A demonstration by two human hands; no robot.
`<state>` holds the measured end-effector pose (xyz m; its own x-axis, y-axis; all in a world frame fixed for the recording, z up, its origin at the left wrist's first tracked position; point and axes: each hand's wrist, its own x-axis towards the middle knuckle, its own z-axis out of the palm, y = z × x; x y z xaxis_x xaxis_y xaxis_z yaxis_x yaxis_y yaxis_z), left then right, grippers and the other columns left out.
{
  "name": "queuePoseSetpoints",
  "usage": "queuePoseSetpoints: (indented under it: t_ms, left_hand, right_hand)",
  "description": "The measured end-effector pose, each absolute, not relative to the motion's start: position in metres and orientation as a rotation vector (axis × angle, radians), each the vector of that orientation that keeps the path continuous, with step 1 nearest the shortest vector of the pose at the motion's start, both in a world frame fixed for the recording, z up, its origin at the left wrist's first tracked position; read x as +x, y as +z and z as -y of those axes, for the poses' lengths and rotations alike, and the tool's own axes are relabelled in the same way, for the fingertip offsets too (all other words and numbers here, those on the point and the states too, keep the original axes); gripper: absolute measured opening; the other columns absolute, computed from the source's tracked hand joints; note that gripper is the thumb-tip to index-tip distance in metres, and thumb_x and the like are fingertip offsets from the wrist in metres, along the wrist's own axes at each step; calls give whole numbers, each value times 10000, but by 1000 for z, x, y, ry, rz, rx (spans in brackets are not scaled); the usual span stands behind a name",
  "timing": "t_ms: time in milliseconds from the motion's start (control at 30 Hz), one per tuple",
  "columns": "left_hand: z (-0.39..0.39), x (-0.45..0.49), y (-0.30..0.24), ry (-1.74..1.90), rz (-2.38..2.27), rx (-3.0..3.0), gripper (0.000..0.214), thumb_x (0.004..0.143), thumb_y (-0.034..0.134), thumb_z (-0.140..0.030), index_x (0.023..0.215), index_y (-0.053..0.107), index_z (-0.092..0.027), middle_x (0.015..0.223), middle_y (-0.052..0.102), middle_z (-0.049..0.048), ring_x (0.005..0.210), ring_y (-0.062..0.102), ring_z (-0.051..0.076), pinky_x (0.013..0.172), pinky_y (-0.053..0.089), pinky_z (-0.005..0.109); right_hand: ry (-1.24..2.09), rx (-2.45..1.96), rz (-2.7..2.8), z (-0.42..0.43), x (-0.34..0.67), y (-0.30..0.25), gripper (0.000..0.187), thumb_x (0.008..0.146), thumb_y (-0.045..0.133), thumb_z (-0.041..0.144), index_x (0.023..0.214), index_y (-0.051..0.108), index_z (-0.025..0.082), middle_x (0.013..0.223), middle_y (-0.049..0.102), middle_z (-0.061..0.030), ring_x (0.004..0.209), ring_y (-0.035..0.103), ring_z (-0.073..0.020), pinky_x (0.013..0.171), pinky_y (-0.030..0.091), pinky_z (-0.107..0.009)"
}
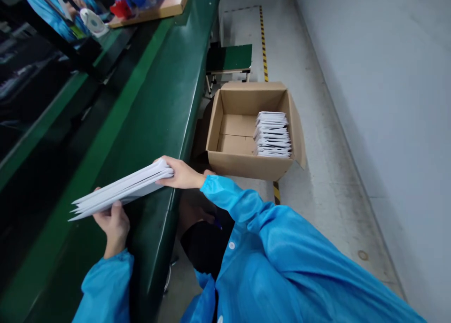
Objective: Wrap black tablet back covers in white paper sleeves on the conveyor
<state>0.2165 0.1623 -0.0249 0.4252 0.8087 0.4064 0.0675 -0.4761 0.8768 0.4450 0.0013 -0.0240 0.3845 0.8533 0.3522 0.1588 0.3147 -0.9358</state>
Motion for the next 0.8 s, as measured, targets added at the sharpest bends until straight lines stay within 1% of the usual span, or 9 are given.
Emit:
queuePoseSetpoints:
  t_ms: [133,233,367,433,467,533,600,667,800]
  left_hand:
    - [-136,230,-30,1153,-844,1902,719,948,692,-611,1546,442,-298,1532,606,155,1509,545,387,1287,380,704]
    - [-114,247,-29,990,-784,2023,692,1014,613,-569,1615,379,-317,1565,578,158,1499,557,368,1294,394,666]
    - [-100,291,-19,604,-643,2428,643,981,668,-550,1530,527,-246,1522,579,188,1482,552,394,1281,423,629]
    - [-104,322,-13,444,-558,2626,613,964,669,-565,1462,591,-217,1510,578,201,1509,510,427,1305,362,663]
    - [-108,340,-11,392,-523,2682,611,963,653,-574,1452,600,-212,1516,575,204,1528,484,439,1318,325,678]
    - [-119,380,-8,340,-493,2720,643,959,625,-588,1473,585,-204,1544,558,209,1566,434,446,1341,266,681]
    - [-128,421,-8,324,-510,2712,684,944,618,-599,1488,570,-188,1572,534,215,1588,401,441,1362,230,658]
    - [-135,460,-9,316,-547,2701,705,927,623,-594,1492,560,-178,1595,512,215,1597,385,435,1373,202,644]
    - [-140,508,-14,363,-605,2662,680,908,645,-555,1477,562,-190,1601,515,196,1596,386,424,1380,174,638]
  right_hand:
    - [617,-1229,1104,5,459,-28,582,826,866,572,1205,668,178,1125,764,-78,1049,733,-255,984,612,-400]
    - [526,-1277,1085,39,481,-42,561,828,848,644,1135,697,199,1067,778,-75,990,757,-262,949,643,-417]
    - [160,-1547,827,137,544,-74,542,836,837,620,1195,715,234,1170,780,-134,1122,756,-342,1054,630,-550]
    - [-84,-1789,629,190,593,-86,502,873,793,604,1185,717,217,1168,780,-162,1165,743,-374,1124,584,-609]
    - [-201,-1899,534,213,621,-88,491,890,767,593,1180,707,202,1162,780,-170,1156,743,-377,1107,589,-606]
    - [-386,-2134,381,246,680,-84,467,911,736,515,1219,669,171,1178,772,-183,1148,737,-367,1047,609,-563]
    - [-435,-2436,344,259,734,-73,332,932,699,355,1195,660,156,1161,767,-189,1145,718,-353,1034,582,-515]
    - [-322,-2714,388,257,779,-62,243,969,620,215,1191,667,130,1211,754,-213,1186,686,-334,1053,521,-466]
    - [-92,-2886,506,231,832,-54,306,975,596,71,1270,669,43,1355,690,-267,1281,597,-295,1091,377,-429]
